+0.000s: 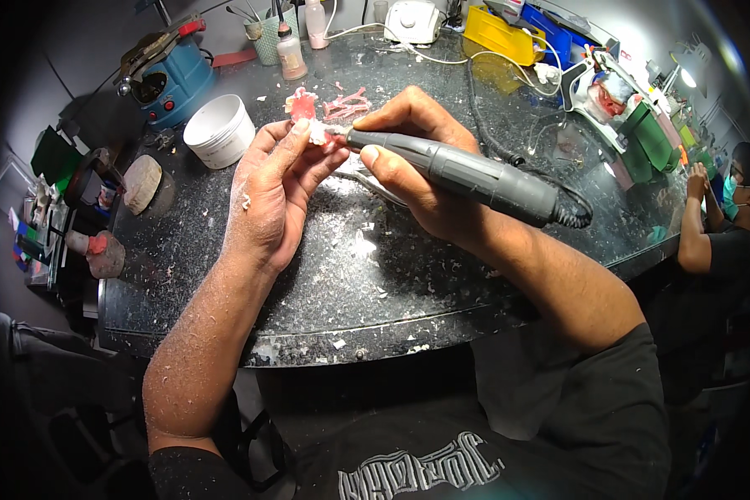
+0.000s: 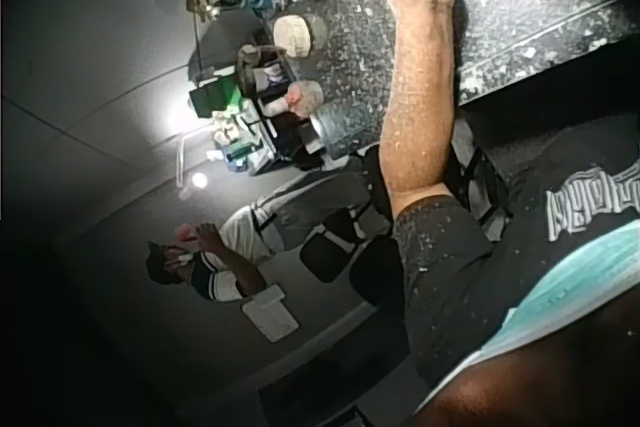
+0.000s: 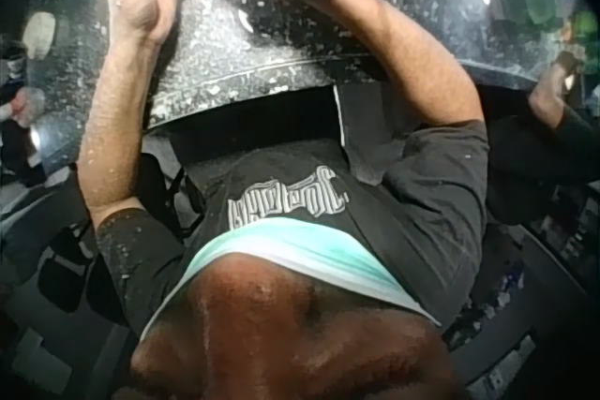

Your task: The person uses a rotary tool to carve and shape a small pink object, likely a dental model, while seated at a cluttered workbench. The person repeatedly rotates the object and applies the tool to different areas, generating pink shavings that accumulate on the table.

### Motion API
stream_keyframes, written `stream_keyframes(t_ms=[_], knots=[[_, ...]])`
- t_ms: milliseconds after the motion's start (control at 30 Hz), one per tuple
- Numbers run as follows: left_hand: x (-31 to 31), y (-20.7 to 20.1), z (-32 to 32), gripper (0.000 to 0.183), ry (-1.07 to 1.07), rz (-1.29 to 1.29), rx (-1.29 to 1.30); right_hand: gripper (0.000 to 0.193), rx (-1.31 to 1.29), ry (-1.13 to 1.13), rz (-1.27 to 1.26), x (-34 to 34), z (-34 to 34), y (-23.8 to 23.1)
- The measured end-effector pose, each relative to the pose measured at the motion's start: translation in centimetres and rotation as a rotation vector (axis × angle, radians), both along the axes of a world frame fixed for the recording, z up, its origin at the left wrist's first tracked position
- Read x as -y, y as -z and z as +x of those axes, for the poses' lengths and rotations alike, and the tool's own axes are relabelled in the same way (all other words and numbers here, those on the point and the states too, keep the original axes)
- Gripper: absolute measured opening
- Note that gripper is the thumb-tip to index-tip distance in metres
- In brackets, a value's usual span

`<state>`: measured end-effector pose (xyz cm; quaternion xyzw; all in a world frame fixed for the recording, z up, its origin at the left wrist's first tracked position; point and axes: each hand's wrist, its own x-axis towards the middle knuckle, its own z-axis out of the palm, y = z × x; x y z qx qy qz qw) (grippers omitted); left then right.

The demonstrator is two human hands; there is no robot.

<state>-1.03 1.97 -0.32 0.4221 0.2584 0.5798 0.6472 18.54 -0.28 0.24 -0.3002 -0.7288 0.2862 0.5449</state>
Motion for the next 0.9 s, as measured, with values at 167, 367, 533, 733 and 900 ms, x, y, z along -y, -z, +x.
stream_keyframes(t_ms=[167, 367, 533, 733, 900], knots=[[0.04, -0.25, 0.23, 0.023, -0.009, 0.011, 0.001, 0.025, -0.059, 0.016, 0.016, -0.21, -0.08, 0.32], [0.11, -0.15, 0.17, 0.026, -0.004, 0.006, 0.003, 0.025, -0.013, 0.028, 0.006, -0.18, 0.07, 0.14], [0.02, -0.03, 0.18, 0.026, -0.008, 0.002, -0.007, 0.031, -0.032, 0.049, 0.002, -0.25, -0.13, 0.27], [0.16, -0.28, 0.25, 0.025, 0.007, 0.025, -0.01, 0.03, -0.055, 0.043, 0.007, -0.25, -0.19, 0.31], [0.14, -0.18, 0.21, 0.024, 0.01, 0.048, -0.014, 0.031, -0.07, 0.047, 0.021, -0.55, -0.25, 0.52]])
